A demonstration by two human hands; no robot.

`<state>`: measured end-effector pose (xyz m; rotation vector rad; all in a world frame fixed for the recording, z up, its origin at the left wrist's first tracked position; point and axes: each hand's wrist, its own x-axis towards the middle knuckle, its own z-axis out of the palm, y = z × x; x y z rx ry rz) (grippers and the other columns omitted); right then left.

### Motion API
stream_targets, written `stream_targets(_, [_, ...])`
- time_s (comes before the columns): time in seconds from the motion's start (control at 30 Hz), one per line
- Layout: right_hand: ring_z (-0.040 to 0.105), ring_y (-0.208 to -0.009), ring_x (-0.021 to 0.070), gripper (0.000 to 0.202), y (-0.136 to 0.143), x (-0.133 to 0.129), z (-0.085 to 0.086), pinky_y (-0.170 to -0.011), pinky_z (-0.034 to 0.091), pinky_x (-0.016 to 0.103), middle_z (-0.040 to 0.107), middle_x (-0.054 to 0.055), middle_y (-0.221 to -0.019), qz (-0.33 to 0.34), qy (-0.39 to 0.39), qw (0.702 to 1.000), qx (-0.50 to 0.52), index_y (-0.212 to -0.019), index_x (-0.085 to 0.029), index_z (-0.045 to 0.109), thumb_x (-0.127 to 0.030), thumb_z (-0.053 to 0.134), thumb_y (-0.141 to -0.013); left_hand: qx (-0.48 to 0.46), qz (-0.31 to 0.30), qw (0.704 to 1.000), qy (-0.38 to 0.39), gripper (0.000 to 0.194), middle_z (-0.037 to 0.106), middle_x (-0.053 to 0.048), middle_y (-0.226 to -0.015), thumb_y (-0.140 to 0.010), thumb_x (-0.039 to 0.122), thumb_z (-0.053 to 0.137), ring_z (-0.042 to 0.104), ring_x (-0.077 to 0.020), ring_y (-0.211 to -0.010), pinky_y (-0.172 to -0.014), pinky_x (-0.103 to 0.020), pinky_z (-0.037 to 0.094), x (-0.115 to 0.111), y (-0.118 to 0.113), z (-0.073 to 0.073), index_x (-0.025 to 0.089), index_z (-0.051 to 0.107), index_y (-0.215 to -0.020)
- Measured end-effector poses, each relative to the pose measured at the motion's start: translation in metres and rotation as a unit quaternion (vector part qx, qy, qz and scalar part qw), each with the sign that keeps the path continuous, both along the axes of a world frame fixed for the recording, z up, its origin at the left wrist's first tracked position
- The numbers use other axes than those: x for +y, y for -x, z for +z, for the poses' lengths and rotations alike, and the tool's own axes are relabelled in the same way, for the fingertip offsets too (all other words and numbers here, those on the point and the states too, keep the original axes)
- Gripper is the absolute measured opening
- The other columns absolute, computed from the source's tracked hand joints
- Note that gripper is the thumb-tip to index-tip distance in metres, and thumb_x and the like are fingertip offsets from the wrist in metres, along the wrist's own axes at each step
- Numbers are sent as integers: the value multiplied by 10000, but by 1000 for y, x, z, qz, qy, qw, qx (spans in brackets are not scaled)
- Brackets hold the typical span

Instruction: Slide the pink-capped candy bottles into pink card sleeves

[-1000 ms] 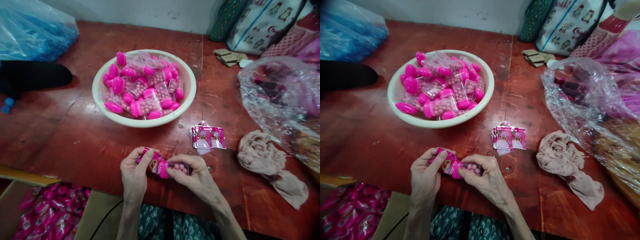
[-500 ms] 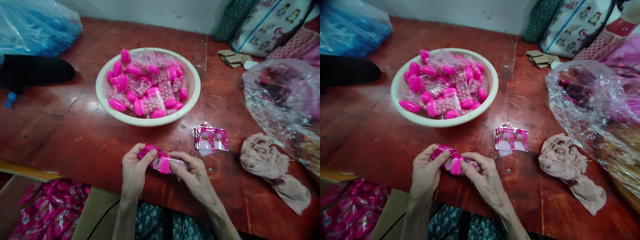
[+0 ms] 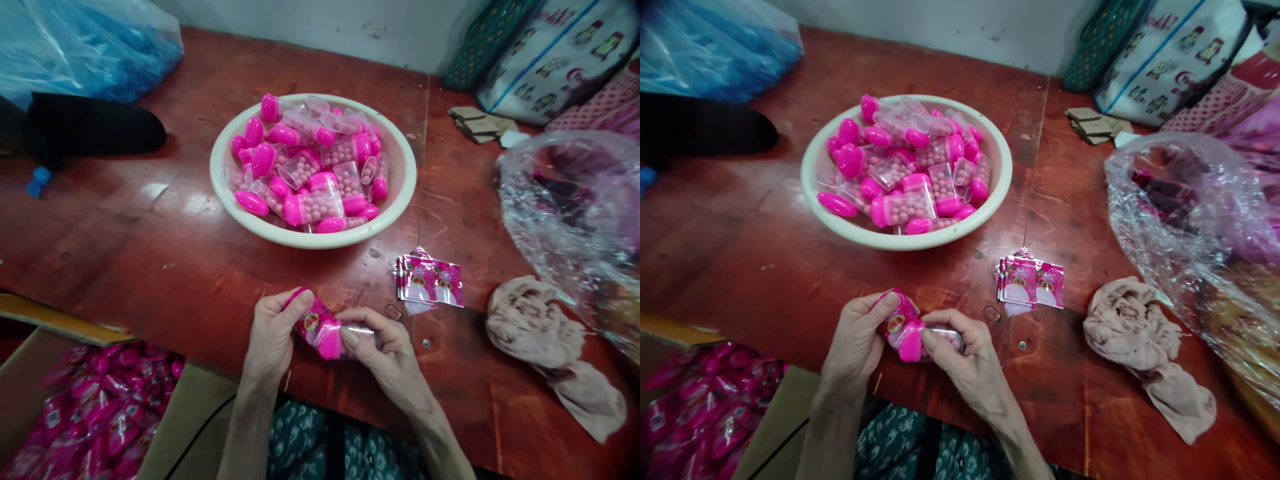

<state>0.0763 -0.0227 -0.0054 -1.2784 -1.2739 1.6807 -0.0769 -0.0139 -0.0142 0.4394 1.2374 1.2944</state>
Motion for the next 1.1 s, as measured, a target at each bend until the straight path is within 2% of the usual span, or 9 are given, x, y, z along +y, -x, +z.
stream_targets(0.17, [513, -624, 113, 214, 0, 0, -2, -579, 419, 219, 616, 3, -753, -45, -6, 999, 7, -925, -201, 673, -360, 600, -803, -60, -7, 998, -33, 192, 594, 3, -515, -628, 316, 744, 482, -86, -478, -509, -208, 404, 0, 2, -1, 143, 672, -585])
stream_targets(0.3, [472, -574, 85, 182, -2, 0, -3, -520, 374, 191, 600, -12, -748, -73, -9, 997, 13, -911, -208, 662, -345, 605, -804, -74, -104, 992, -23, 89, 616, -3, -542, -598, 176, 759, 508, -84, -498, -531, -200, 418, -2, 7, 0, 132, 687, -626])
stream_targets(0.37, [463, -566, 75, 166, -2, -1, -4, -516, 367, 183, 597, -19, -746, -79, -10, 997, 17, -912, -218, 658, -336, 605, -808, -71, -125, 989, -14, 65, 611, -3, -532, -616, 143, 738, 502, -77, -489, -527, -194, 415, -3, 8, 2, 122, 677, -602])
stream_targets(0.53, [492, -612, 83, 147, -2, -2, -4, -559, 389, 178, 615, -25, -742, -89, -26, 996, 6, -897, -232, 671, -331, 618, -802, -95, -132, 987, -1, 69, 620, -7, -537, -633, 153, 726, 513, -76, -498, -538, -190, 420, -3, 8, 3, 114, 675, -609])
stream_targets(0.73, [471, -553, 65, 113, -5, -5, -7, -510, 367, 156, 597, -46, -664, -93, -37, 995, 22, -869, -246, 677, -317, 622, -800, -125, -101, 987, -14, 43, 660, -13, -584, -649, 157, 721, 540, -75, -510, -535, -177, 436, -1, 6, 2, 119, 705, -661])
stream_targets(0.83, [500, -585, 74, 111, -4, -7, -10, -524, 388, 162, 614, -43, -715, -151, -85, 984, -26, -897, -260, 667, -299, 607, -813, -114, -109, 987, -24, 71, 646, -13, -545, -683, 153, 691, 540, -78, -485, -508, -175, 439, -2, 6, 2, 116, 696, -622])
stream_targets(0.93, [537, -647, 88, 135, 0, -9, -12, -570, 425, 175, 633, -38, -805, -215, -160, 959, -95, -938, -275, 657, -263, 609, -812, -103, -109, 988, -29, 93, 640, -16, -529, -690, 130, 677, 548, -83, -485, -498, -170, 450, -3, 4, 3, 115, 692, -600])
stream_targets(1.1, [526, -597, 85, 208, 6, -12, -15, -543, 445, 178, 624, -41, -782, -241, -216, 931, -167, -1010, -277, 636, -234, 612, -807, -92, -126, 987, -30, 94, 677, -46, -599, -729, 135, 642, 598, -114, -546, -502, -181, 483, -3, 0, 5, 114, 717, -676])
